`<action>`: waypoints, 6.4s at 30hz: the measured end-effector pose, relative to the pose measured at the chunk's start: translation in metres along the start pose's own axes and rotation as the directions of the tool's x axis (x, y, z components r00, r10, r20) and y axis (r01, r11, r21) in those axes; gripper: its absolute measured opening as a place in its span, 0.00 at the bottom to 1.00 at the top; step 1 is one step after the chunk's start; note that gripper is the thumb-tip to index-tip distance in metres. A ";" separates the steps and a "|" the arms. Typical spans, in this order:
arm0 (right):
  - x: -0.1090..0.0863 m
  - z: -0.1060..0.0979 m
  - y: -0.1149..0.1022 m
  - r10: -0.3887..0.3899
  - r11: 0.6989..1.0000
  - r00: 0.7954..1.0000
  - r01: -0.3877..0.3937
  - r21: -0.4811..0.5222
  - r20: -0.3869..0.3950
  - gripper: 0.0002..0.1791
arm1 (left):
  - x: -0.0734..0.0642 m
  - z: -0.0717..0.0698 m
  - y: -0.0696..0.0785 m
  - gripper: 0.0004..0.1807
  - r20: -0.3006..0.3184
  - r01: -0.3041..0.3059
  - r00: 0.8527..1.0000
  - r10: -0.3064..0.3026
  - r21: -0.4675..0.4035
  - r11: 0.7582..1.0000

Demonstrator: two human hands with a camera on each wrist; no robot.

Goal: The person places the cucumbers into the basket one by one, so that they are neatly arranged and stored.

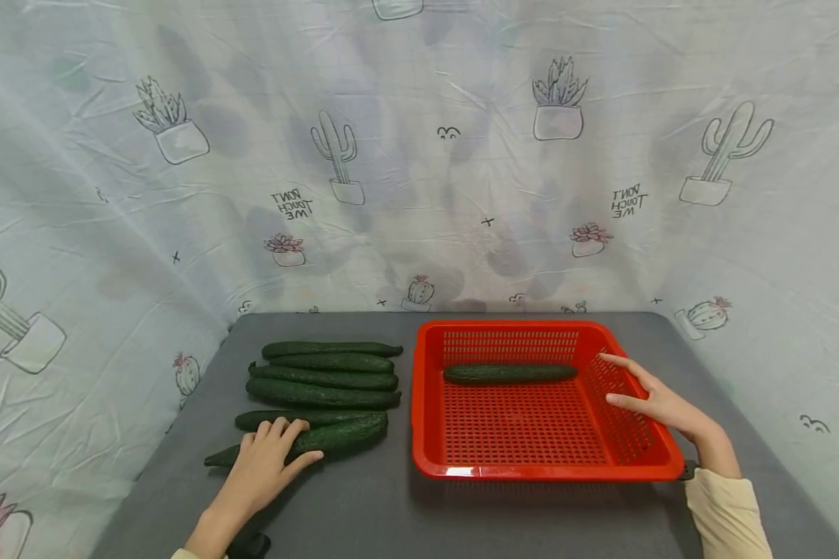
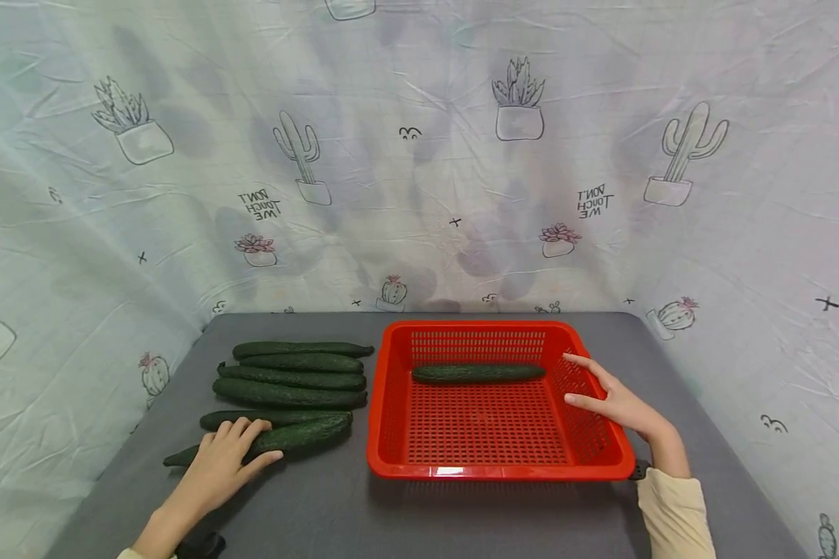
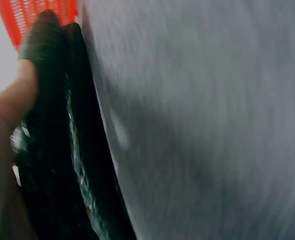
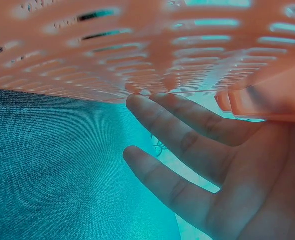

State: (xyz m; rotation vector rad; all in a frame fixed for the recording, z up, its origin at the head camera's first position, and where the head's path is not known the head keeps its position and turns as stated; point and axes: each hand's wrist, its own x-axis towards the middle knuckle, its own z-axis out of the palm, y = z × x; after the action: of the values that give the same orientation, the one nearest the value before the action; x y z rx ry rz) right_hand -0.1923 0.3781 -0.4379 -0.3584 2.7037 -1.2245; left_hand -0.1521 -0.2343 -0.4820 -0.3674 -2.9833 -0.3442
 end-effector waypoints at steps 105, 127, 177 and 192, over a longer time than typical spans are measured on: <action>0.001 0.000 0.001 -0.063 0.998 0.998 0.064 0.019 -0.011 0.39 | 0.158 -0.034 0.273 0.32 0.033 -0.292 0.956 0.292 -0.004 0.956; -0.001 0.004 0.000 -0.062 0.997 0.998 0.061 0.056 0.007 0.42 | 0.175 0.006 0.296 0.35 0.153 -0.208 0.968 0.198 0.055 0.977; 0.000 0.001 0.005 -0.069 0.997 0.998 0.069 0.034 -0.003 0.40 | 0.179 0.060 0.303 0.37 0.263 -0.230 0.953 0.149 0.310 0.923; -0.001 0.000 0.001 -0.060 0.998 0.998 0.060 0.025 -0.004 0.41 | 0.180 0.052 0.300 0.36 0.288 -0.210 0.948 0.134 0.251 0.945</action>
State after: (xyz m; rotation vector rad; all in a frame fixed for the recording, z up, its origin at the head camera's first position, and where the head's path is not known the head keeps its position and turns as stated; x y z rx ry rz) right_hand -0.1918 0.3789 -0.4387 -0.4375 2.6959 -1.2747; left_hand -0.2547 0.1020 -0.4437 -0.6885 -3.1614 0.1589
